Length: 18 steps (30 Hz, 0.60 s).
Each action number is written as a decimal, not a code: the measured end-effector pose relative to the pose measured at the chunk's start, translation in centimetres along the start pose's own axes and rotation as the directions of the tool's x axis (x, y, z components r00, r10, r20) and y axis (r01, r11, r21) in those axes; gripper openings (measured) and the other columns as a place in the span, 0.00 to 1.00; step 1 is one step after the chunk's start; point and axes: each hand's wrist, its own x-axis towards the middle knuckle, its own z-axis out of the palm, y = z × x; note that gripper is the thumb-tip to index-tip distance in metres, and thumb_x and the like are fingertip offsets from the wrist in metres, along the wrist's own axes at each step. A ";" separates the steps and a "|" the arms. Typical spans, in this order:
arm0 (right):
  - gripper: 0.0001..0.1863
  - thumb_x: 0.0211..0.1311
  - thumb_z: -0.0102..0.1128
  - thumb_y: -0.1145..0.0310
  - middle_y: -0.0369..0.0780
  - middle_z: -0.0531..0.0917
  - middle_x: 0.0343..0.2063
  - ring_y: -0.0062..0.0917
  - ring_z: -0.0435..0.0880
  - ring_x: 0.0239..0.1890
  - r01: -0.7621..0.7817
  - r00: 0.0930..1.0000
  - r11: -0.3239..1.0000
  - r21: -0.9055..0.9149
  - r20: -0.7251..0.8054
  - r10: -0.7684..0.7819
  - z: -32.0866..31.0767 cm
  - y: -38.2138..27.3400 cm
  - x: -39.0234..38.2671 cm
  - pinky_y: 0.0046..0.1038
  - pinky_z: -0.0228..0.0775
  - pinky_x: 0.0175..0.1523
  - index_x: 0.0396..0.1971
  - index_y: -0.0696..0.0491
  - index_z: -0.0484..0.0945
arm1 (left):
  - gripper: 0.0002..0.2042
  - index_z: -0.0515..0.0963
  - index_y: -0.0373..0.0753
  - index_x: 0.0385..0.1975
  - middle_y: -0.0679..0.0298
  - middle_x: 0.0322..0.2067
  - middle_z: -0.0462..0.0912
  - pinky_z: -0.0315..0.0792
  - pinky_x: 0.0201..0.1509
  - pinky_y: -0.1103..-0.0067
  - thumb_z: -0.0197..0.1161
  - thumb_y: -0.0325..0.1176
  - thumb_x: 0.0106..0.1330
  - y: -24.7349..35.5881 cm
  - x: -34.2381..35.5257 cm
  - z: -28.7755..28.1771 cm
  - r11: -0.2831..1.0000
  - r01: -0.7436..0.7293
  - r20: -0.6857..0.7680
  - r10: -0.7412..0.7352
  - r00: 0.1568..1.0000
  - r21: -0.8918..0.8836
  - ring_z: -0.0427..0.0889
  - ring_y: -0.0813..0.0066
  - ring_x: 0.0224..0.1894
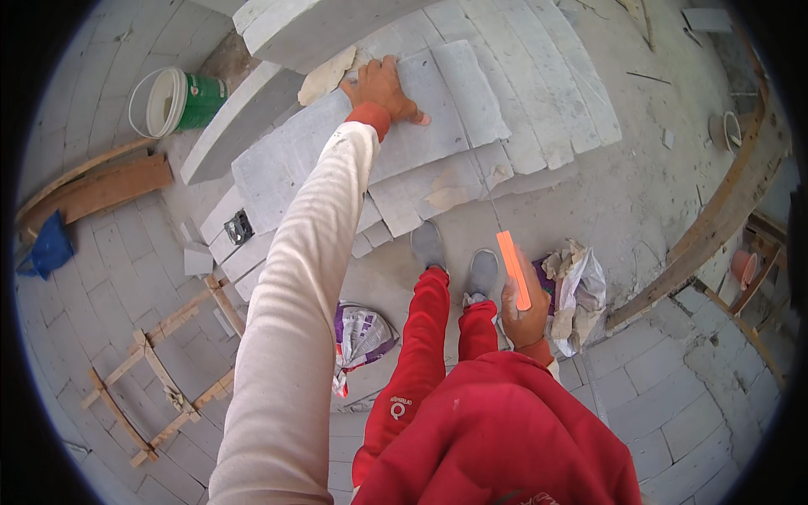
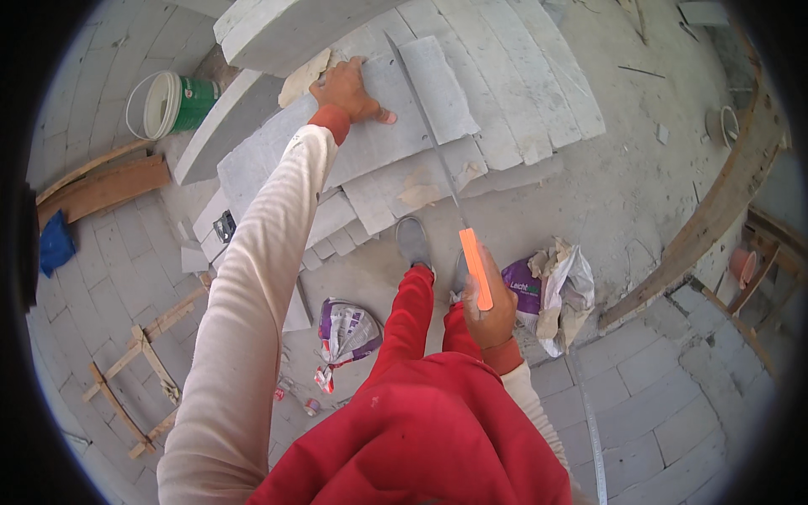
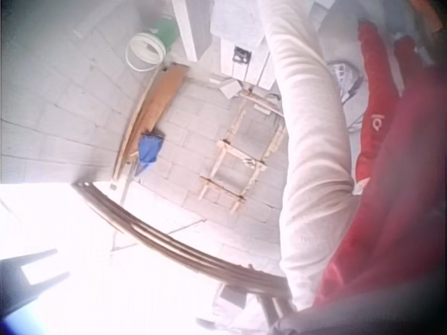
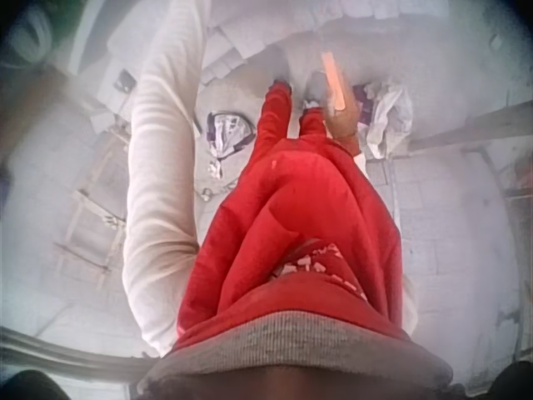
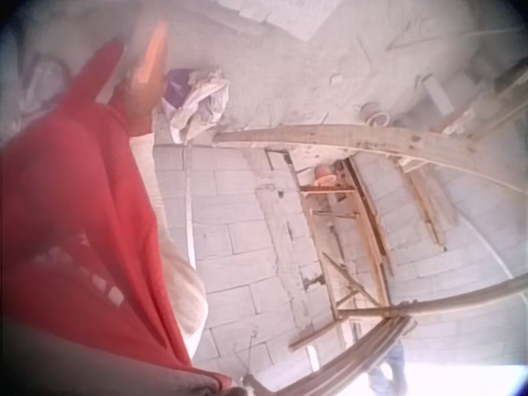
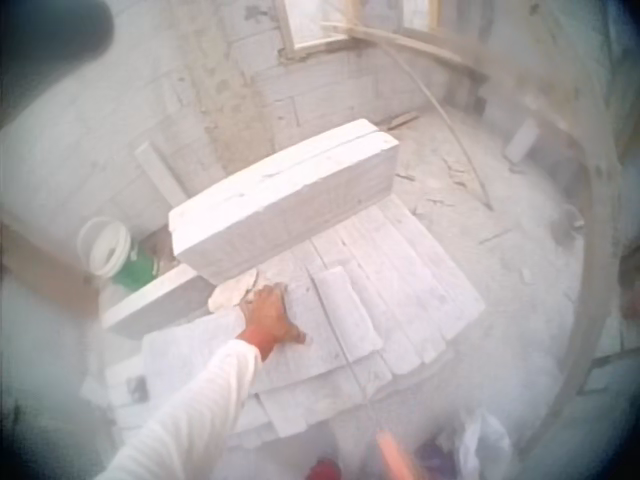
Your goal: The person measures and cuts lightweight concrete bricks using a hand saw and a measuring tape, then carries a cut piece to a higher level of the structure.
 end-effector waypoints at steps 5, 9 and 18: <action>0.25 0.73 0.56 0.67 0.53 0.83 0.56 0.44 0.90 0.45 -0.025 1.000 0.996 0.085 0.012 0.024 0.6 -2.9 5.9 0.35 0.81 0.48 0.66 0.59 0.72 | 0.55 0.71 0.45 0.65 0.61 0.61 0.75 0.54 0.67 0.54 0.91 0.50 0.28 -0.1 -1.7 0.0 1.000 0.001 -0.107 -0.001 0.994 0.001 0.67 0.60 0.68; 0.25 0.73 0.56 0.67 0.54 0.83 0.55 0.44 0.90 0.44 -0.022 0.999 0.998 0.067 -0.036 0.025 0.6 -5.0 5.1 0.35 0.82 0.47 0.67 0.59 0.71 | 0.54 0.71 0.44 0.64 0.62 0.59 0.74 0.56 0.62 0.58 0.90 0.49 0.28 0.8 -4.8 -0.4 0.999 -0.033 -0.220 0.028 0.975 -0.020 0.68 0.61 0.65; 0.25 0.73 0.55 0.68 0.54 0.82 0.56 0.43 0.89 0.47 -0.037 0.998 0.999 0.031 -0.054 0.038 -2.0 -6.5 -0.7 0.35 0.80 0.49 0.66 0.59 0.71 | 0.49 0.72 0.45 0.63 0.63 0.61 0.71 0.56 0.60 0.55 0.87 0.48 0.34 2.7 -13.6 -0.5 0.992 -0.117 -0.302 0.123 0.945 0.037 0.68 0.58 0.63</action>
